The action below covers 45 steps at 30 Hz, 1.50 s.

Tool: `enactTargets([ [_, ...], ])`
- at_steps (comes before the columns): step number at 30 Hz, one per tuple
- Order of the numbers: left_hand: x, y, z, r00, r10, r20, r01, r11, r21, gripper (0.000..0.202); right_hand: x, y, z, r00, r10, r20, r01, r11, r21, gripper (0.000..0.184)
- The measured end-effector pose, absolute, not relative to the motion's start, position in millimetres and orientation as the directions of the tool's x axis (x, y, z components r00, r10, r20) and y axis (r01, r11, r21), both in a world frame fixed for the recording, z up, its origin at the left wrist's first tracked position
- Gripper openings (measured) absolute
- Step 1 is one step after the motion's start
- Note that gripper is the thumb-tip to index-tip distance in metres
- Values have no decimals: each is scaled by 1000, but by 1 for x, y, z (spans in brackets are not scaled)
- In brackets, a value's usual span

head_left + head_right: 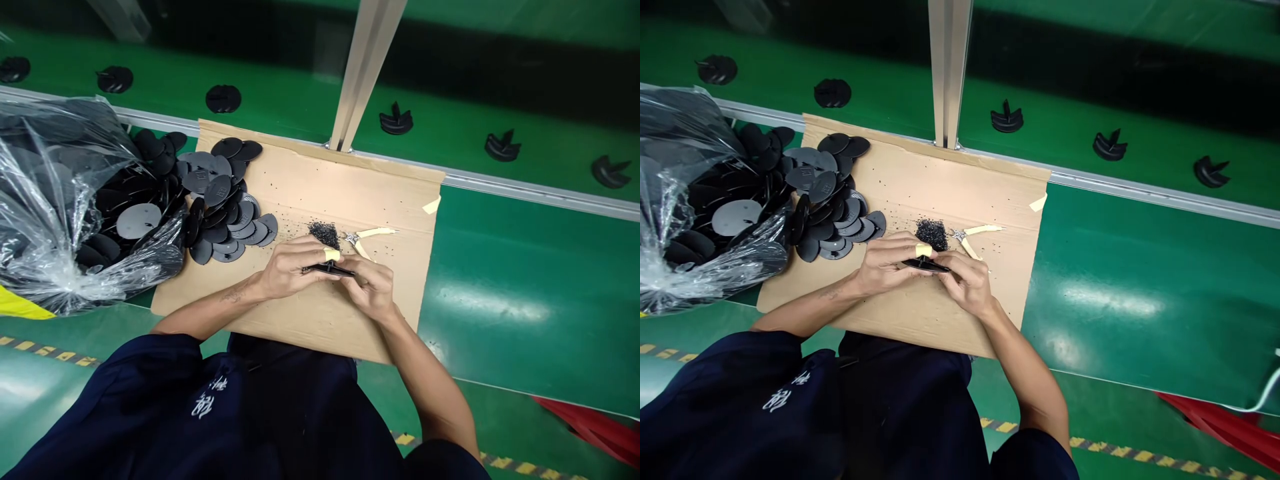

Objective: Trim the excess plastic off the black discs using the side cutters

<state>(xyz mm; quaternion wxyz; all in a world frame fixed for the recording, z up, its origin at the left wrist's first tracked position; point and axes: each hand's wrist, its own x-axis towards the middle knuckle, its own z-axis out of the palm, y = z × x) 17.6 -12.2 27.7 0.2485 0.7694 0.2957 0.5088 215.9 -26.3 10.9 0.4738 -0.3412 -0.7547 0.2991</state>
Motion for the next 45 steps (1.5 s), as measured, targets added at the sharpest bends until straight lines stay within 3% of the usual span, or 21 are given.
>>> enactTargets([
  [17,21,-17,27,243,724,646,186,-688,701,21,215,-26,14,-344,811,474,196,555,-808,12],
  [23,19,-15,27,322,774,545,128,-606,785,23,221,-21,19,-337,869,363,205,444,-872,24],
  [31,9,-13,21,239,865,441,282,-497,821,24,254,-3,41,-360,865,349,364,474,-802,33],
  [36,11,-11,20,247,878,411,218,-464,859,22,260,1,38,-379,860,343,535,505,-677,46],
  [39,12,-9,20,203,870,449,180,-484,856,22,256,-1,36,-448,846,291,480,501,-720,53],
  [42,13,-10,18,173,883,436,149,-461,875,25,239,-10,32,-513,809,287,380,514,-769,47],
  [45,14,-14,17,175,900,400,128,-423,897,28,223,-19,26,-496,809,314,333,512,-792,24],
])
